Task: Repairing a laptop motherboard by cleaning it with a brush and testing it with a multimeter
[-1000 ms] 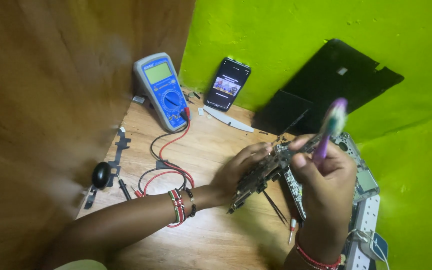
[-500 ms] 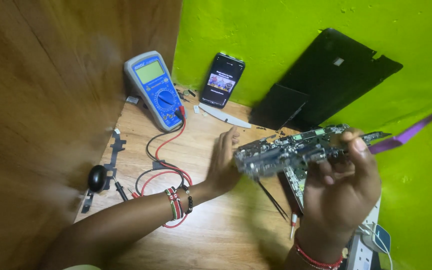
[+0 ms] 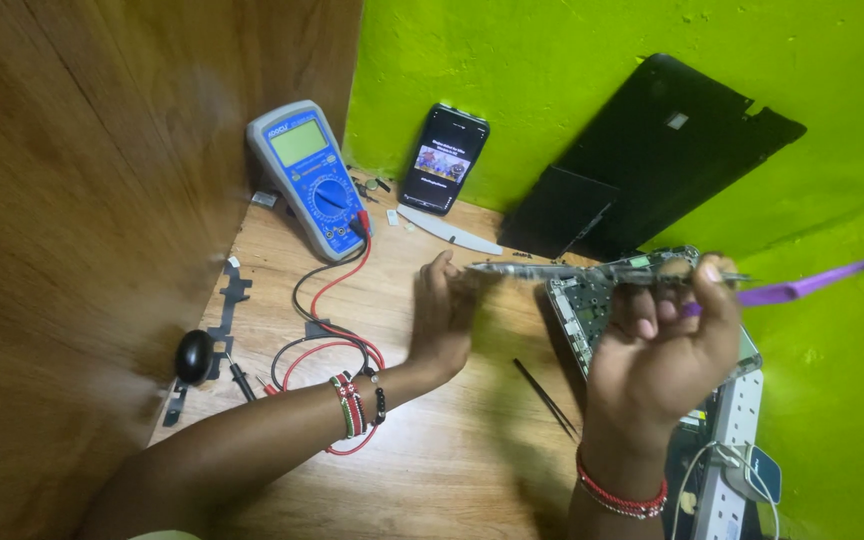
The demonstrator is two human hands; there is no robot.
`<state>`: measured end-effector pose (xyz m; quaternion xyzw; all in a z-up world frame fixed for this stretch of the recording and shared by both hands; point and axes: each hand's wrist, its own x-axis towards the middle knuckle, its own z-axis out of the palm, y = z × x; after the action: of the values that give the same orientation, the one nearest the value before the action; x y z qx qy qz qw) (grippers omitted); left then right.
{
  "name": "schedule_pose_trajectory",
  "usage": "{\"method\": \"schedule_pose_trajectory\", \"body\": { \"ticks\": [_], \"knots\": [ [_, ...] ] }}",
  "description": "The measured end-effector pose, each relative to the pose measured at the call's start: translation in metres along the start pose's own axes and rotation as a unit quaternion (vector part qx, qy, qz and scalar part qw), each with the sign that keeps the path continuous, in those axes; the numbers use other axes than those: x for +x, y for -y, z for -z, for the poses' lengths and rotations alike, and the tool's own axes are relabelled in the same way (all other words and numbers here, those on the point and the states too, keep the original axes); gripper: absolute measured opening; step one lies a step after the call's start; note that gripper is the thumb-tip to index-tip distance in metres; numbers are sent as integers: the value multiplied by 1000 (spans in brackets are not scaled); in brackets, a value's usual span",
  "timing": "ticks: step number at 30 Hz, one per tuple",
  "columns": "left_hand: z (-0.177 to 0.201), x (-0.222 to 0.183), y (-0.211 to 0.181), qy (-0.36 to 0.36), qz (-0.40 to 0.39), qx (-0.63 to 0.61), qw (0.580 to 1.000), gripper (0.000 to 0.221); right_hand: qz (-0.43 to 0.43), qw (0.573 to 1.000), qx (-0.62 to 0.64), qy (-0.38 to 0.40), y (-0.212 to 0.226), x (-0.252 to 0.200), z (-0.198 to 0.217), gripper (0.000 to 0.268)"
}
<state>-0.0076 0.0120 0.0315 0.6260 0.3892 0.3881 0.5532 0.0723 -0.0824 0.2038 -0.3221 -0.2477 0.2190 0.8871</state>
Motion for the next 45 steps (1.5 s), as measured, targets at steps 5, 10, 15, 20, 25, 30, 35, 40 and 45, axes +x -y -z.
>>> {"method": "schedule_pose_trajectory", "body": {
  "ticks": [5, 10, 15, 20, 25, 30, 35, 40, 45],
  "knots": [
    [7, -4, -26, 6, -55, -117, 992, 48, 4, 999, -10, -51, -8, 1, -1, 14],
    [-5, 4, 2, -14, -84, -89, 992, 68, 19, 998, -26, -48, -11, 2, 4, 12],
    [-10, 6, -6, 12, -95, -148, 984, 59, 44, 995, -33, -79, -24, 3, 15, 12],
    [-9, -1, 7, 45, -61, -175, 982, 81, 48, 992, -10, -120, -31, -11, 22, 14],
    [-9, 0, -11, 118, 37, -187, 975, 105, 55, 994, -10, -98, -34, -28, 53, 12],
    [3, 7, 11, 195, -19, -271, 942, 105, 25, 987, -79, -138, -20, -48, 67, 19],
    [-1, -5, 13, 128, -158, -98, 974, 74, -23, 983, -169, -68, -1, -75, 87, 30],
    [-4, -6, 15, 157, -137, -168, 964, 60, 28, 955, -257, -148, 1, -106, 96, 60],
    [-5, -5, 17, 157, -121, -174, 965, 69, 138, 894, -397, -156, -32, -171, 161, 38]
  ]
}}
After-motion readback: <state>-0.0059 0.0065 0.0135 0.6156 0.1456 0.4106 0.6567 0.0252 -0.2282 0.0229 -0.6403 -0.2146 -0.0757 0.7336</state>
